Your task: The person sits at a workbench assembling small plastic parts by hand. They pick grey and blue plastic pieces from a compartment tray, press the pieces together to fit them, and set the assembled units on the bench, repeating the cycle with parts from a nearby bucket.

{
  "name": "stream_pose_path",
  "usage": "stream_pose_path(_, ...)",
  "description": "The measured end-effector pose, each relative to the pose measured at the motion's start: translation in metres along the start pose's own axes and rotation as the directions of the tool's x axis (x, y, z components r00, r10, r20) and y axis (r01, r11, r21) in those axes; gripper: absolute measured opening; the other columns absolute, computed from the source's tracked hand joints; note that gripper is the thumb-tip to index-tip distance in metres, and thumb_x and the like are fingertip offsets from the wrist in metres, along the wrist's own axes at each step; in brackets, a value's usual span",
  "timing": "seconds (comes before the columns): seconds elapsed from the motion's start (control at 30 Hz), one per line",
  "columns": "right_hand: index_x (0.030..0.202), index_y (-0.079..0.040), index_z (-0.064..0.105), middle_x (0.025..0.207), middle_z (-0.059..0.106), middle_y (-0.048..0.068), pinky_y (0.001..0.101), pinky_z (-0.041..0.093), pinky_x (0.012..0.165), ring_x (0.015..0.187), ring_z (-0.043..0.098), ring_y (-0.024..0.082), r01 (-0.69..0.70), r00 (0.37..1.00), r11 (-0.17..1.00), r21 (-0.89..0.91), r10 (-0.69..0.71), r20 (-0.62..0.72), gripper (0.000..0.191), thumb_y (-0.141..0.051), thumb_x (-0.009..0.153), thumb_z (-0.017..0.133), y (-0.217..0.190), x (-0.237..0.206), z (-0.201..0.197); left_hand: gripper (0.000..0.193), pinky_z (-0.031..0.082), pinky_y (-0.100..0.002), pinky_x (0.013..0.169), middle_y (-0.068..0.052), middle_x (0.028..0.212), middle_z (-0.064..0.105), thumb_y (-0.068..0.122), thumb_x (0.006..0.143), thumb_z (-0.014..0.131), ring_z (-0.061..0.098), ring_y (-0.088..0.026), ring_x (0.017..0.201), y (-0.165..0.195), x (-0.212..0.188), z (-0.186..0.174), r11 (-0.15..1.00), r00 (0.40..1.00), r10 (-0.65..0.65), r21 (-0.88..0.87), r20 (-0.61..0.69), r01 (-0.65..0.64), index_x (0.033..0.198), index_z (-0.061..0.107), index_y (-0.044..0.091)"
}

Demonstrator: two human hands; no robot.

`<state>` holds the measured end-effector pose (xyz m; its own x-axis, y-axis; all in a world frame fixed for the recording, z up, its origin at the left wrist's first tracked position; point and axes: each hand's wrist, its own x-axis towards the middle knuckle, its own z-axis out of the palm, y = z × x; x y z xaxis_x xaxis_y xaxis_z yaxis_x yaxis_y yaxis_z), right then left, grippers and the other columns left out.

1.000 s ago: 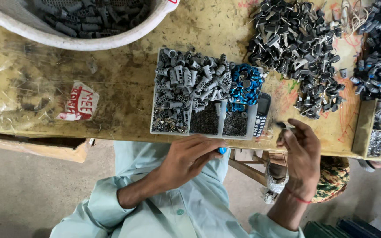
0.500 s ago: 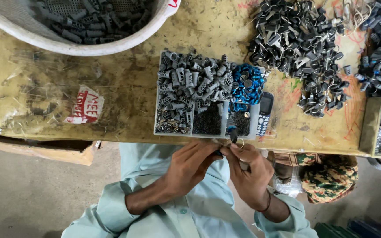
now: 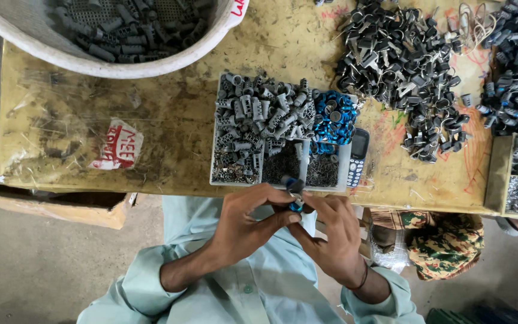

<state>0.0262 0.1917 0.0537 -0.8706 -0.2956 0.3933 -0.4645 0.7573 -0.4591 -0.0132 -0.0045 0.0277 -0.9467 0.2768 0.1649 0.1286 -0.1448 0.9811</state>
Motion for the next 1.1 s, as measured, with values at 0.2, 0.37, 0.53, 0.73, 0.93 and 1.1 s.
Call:
stream_pose_path(0.2,0.126,-0.001,0.060,0.104,0.069,0.011,0.0400,0.056,0.080,0.093,0.068,0.028,0.106,0.944,0.989,0.102,-0.132,0.302,0.065,-0.019,0.073,0.092,-0.006,0.040,-0.043,0.014,0.054,-0.030,0.061,-0.007,0.082,0.073,0.011,0.087,0.084,0.069,-0.016,0.069,0.007,-0.003,-0.007,1.000,0.993,-0.022,0.013,0.114,0.021,0.091,0.073,0.003)
stream_pose_path(0.37,0.127,-0.002,0.070,0.103,0.073,0.008,0.0379,0.058,0.074,0.087,0.071,0.026,0.059,0.638,0.906,0.419,-0.357,0.682,0.060,-0.025,0.075,0.091,0.034,0.077,-0.102,0.023,0.044,-0.034,0.053,-0.010,0.068,0.064,0.013,0.091,0.084,0.061,-0.022,0.060,0.014,-0.005,-0.029,0.997,0.931,0.049,0.044,0.361,-0.069,0.078,0.069,0.001)
stream_pose_path(0.53,0.102,-0.010,0.070,0.094,0.069,0.010,0.0441,0.052,0.083,0.096,0.064,0.027,-0.290,0.936,0.920,-0.263,0.330,0.119,0.019,-0.018,0.089,0.080,0.048,0.051,-0.069,0.008,0.054,-0.033,0.057,-0.007,0.078,0.072,0.008,0.091,0.078,0.071,-0.020,0.069,0.023,0.000,-0.049,0.987,0.967,0.036,0.143,0.251,-0.074,0.093,0.072,0.003)
stream_pose_path(0.73,0.102,-0.005,0.068,0.087,0.065,0.009,0.0400,0.052,0.062,0.072,0.066,0.025,-0.121,0.891,0.992,0.027,0.096,0.445,0.019,-0.016,0.087,0.073,0.025,0.076,-0.022,0.008,0.054,-0.043,0.062,-0.010,0.082,0.071,0.012,0.090,0.070,0.070,-0.027,0.076,0.017,0.010,-0.070,0.536,0.994,-0.068,0.843,0.089,-0.039,0.097,0.068,0.006)
stream_pose_path(0.93,0.101,-0.005,0.062,0.096,0.059,0.014,0.0485,0.047,0.071,0.087,0.063,0.034,0.090,0.867,0.977,-0.192,0.018,0.497,0.020,-0.014,0.085,0.070,0.036,0.079,0.012,0.036,0.050,-0.045,0.067,-0.008,0.085,0.064,0.003,0.076,0.060,0.066,-0.029,0.084,0.009,0.019,-0.074,0.432,0.965,0.033,0.867,0.262,-0.250,0.112,0.060,0.004)
stream_pose_path(1.1,0.105,-0.001,0.060,0.108,0.059,0.017,0.0468,0.048,0.071,0.089,0.062,0.034,0.177,0.893,0.968,-0.178,-0.082,0.443,0.024,-0.012,0.086,0.066,0.047,0.073,0.020,0.038,0.050,-0.041,0.065,-0.007,0.085,0.063,0.002,0.075,0.062,0.068,-0.027,0.084,0.005,0.025,-0.075,0.276,0.920,-0.120,0.903,0.373,-0.330,0.113,0.059,0.001)
